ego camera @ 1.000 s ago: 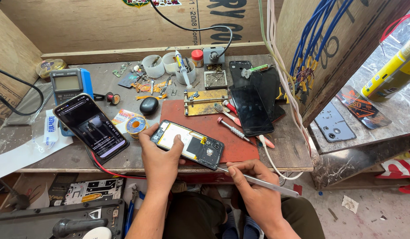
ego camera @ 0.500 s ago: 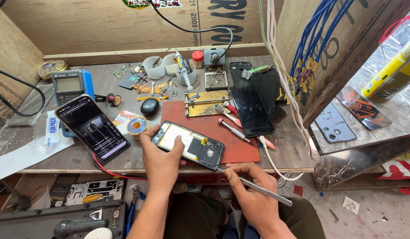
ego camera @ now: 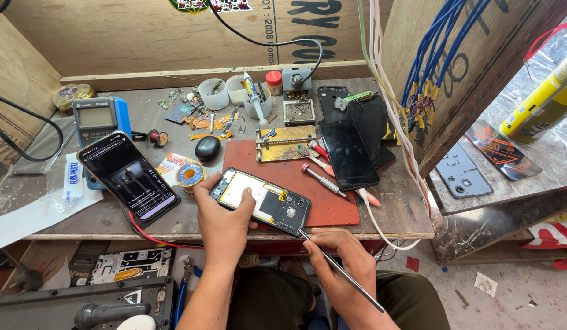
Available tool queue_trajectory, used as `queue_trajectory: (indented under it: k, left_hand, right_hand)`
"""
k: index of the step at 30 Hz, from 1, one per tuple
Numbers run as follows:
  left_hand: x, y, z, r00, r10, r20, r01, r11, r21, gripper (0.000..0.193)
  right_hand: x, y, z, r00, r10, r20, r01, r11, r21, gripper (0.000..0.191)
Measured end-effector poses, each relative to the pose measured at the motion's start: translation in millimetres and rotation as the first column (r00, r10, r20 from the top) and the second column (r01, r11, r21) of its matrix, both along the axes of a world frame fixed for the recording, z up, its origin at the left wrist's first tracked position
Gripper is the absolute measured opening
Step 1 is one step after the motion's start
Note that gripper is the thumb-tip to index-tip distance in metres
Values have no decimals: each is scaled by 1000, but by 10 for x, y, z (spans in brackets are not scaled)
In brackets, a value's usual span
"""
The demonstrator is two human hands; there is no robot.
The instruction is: The person uses a screwdriver to remove screws from the back of a disassembled smartphone. They then use tweezers to carefully lift and disconnect a small ribbon cable from the motherboard. The phone remains open on the workbench.
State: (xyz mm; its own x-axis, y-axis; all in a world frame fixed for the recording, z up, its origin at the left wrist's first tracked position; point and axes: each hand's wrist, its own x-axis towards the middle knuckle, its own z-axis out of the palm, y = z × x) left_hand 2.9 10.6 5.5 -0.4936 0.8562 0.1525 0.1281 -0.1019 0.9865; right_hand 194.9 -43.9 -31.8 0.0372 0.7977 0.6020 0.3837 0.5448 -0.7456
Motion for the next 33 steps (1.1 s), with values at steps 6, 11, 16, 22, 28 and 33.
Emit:
queue_trajectory:
  k: [6,11,16,22,28,33]
  left_hand:
    - [3,-10,21,1000,0,2,0,1000,-19,57]
    - [5,-12,17,1000,1,9,-1,1000,-29,57]
    - [5,-13,10,1000,-4,12,5,1000,-15,58]
    - [0,5,7,1000,6,8,-6,1000,-31,58]
    - [3,-1,11,1000,6,4,-6,1000,-25,57]
    - [2,2,12,1000,4,4,-4,1000,-27,57]
  right_hand:
    - [4,32,-106,1000,20,3,-20,996,91,14]
    - [16,21,-158,999,21,-35,-18,997,74,14]
    - [43,40,-188,980,6,-197,-28,993,-112,14]
    - [58,23,-203,984,19,-176,-39,993,-114,15]
    - [22,13,-170,990,19,-143,-23,999,-32,12]
    - [9,18,-145,994,3,-105,-6,1000,-27,12]
